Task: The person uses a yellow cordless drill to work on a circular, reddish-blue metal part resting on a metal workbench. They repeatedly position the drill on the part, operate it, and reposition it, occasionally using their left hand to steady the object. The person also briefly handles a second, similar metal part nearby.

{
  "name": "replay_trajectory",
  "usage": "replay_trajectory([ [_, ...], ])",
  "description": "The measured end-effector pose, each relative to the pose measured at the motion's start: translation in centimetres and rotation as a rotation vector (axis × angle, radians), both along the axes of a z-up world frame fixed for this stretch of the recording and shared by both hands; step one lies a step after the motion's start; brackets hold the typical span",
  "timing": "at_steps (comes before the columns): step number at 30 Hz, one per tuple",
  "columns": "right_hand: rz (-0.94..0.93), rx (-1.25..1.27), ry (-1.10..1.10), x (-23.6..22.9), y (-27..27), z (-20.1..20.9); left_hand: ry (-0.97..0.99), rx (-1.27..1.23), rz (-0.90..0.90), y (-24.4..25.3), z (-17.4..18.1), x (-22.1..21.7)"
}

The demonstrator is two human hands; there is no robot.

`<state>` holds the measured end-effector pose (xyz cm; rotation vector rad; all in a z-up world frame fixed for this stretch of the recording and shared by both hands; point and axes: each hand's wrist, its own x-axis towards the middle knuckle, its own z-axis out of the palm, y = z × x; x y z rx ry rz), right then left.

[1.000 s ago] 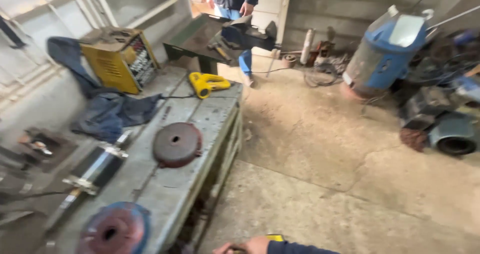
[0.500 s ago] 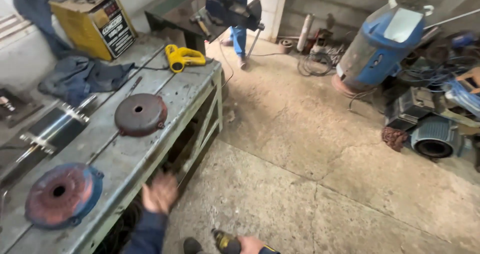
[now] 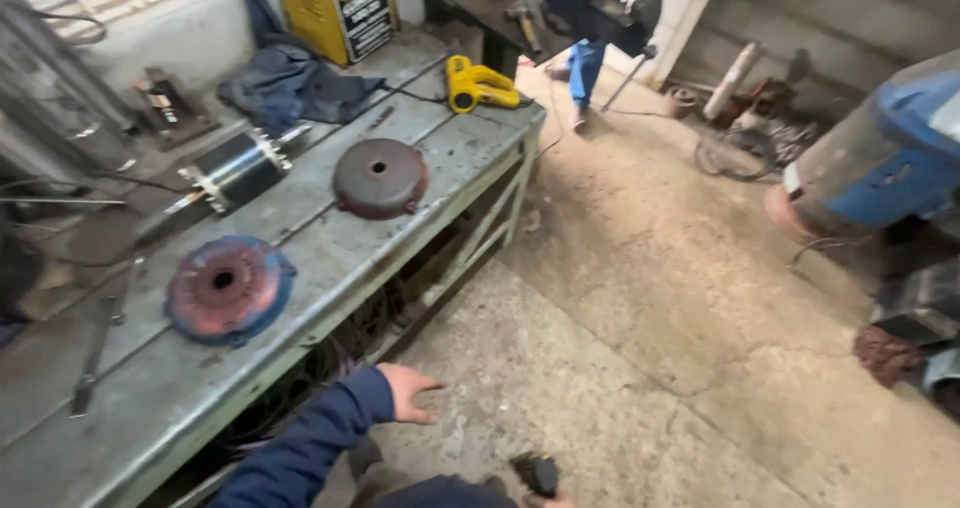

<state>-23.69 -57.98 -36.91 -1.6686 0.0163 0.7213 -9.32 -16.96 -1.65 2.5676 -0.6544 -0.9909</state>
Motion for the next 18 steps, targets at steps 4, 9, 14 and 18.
replay_trajectory([
  [4, -0.198, 0.219, -0.194, 4.4, 4.0, -3.0, -0.211, 0.025, 0.161, 20.0, -4.2, -2.5],
  [9, -0.878, -0.106, -0.019, 14.7, 5.0, -4.9, -0.594, 0.374, 0.404, 39.6, 2.2, -2.2],
  [14, -0.998, 0.389, 0.324, 20.0, 13.2, 11.6, -0.392, 0.724, 0.29, 40.6, 4.3, -1.1],
  [18, -0.879, 0.384, 0.344, 18.0, 21.6, 16.0, -0.434, 0.611, 0.04, 39.9, 2.1, -1.0],
])
